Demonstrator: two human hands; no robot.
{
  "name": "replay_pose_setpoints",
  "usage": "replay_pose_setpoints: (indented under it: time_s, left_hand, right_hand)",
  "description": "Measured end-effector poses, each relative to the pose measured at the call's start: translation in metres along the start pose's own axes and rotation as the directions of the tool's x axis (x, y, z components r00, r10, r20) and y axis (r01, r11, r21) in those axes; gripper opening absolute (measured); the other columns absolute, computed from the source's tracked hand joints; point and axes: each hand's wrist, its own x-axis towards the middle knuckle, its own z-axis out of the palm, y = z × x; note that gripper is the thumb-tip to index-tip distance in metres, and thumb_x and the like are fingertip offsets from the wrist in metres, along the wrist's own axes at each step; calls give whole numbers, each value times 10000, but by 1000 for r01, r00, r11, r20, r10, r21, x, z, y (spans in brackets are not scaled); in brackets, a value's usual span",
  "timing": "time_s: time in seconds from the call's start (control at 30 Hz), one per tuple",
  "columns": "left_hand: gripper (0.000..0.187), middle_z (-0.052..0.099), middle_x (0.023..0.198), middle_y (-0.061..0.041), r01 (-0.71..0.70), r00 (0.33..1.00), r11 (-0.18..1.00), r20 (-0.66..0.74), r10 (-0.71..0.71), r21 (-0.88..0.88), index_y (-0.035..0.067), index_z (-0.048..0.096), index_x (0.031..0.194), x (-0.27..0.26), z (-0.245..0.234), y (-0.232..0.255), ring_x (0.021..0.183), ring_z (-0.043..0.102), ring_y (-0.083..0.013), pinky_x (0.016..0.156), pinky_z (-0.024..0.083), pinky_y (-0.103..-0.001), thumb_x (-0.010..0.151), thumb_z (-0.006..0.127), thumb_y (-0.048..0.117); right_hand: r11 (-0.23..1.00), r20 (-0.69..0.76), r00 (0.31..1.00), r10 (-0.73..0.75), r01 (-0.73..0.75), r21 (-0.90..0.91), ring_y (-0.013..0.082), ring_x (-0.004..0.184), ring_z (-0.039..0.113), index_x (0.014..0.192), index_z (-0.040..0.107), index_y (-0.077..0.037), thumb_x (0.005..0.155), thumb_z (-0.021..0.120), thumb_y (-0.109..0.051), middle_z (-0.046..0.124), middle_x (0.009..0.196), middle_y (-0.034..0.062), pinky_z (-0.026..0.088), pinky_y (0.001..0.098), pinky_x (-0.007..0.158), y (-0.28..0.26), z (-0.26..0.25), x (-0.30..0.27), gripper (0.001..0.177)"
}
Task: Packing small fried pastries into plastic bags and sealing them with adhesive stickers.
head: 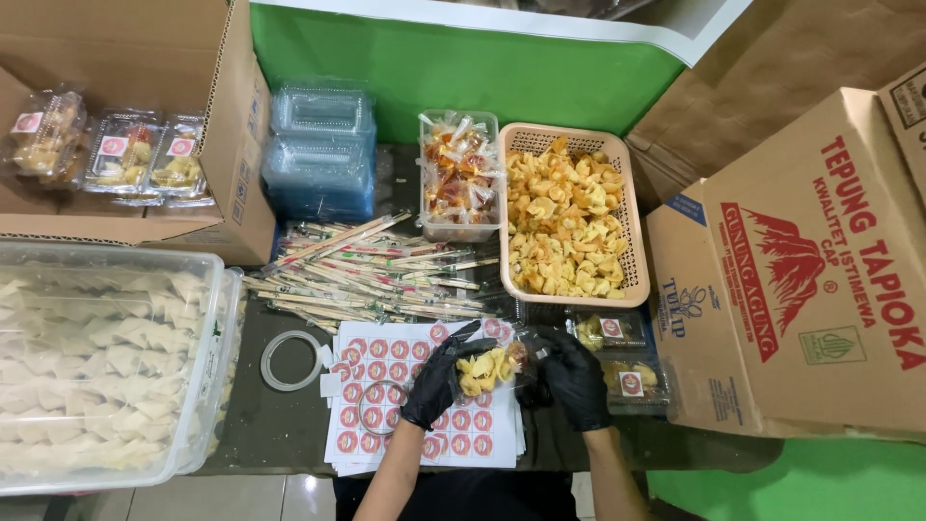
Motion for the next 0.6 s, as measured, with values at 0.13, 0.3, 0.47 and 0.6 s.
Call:
replay_pose_setpoints:
  time_s: [0.13, 0.3, 0.47, 0.6]
  left_hand:
    - [732, 523, 1548, -216, 41, 985, 990, -161, -63, -135, 13, 373, 1580, 3, 7, -2, 1448, 487, -390, 1151, 478, -547, 1004, 564, 422]
    - [565, 539, 1559, -160, 33, 956, 980, -292, 26, 195, 52, 601, 1431, 1, 26, 19, 1456, 498, -316, 1174, 459, -476, 1037, 462, 433]
    - [411, 728, 1291, -88, 104, 872, 932, -482, 82, 347, 104, 714, 1280, -11, 22, 28, 1252, 660, -258, 1078, 533, -434, 1022, 510, 350]
    - [514, 735, 1209, -83, 172, 772, 830, -596, 221, 530, 215, 455, 1555, -33, -1, 7, 1164, 725, -275, 1011, 594, -455, 1044, 517, 211]
  right_hand:
    - [965, -1, 999, -45, 43, -258, 183, 1148, 719, 1303, 718, -173, 924, 657, -220, 779, 1239, 23, 544, 318, 999, 39, 10, 5, 387]
    - [990, -22, 990, -138, 138, -4, 204, 1248, 663, 1339, 677, -131, 913, 602, 2, 730, 1322, 58, 523, 337, 1088, 17, 17, -8, 453]
    - [997, -19, 997, -77, 77, -8, 237, 1253, 683, 1379, 651, -112, 909, 614, -28, 724, 1343, 98, 545, 358, 1081, 35, 32, -21, 479]
    - [995, -40, 994, -99, 99, -10, 258, 1215, 687, 1322, 680, -99, 908, 571, 29, 727, 1299, 127, 563, 372, 1054, 64, 53, -28, 447]
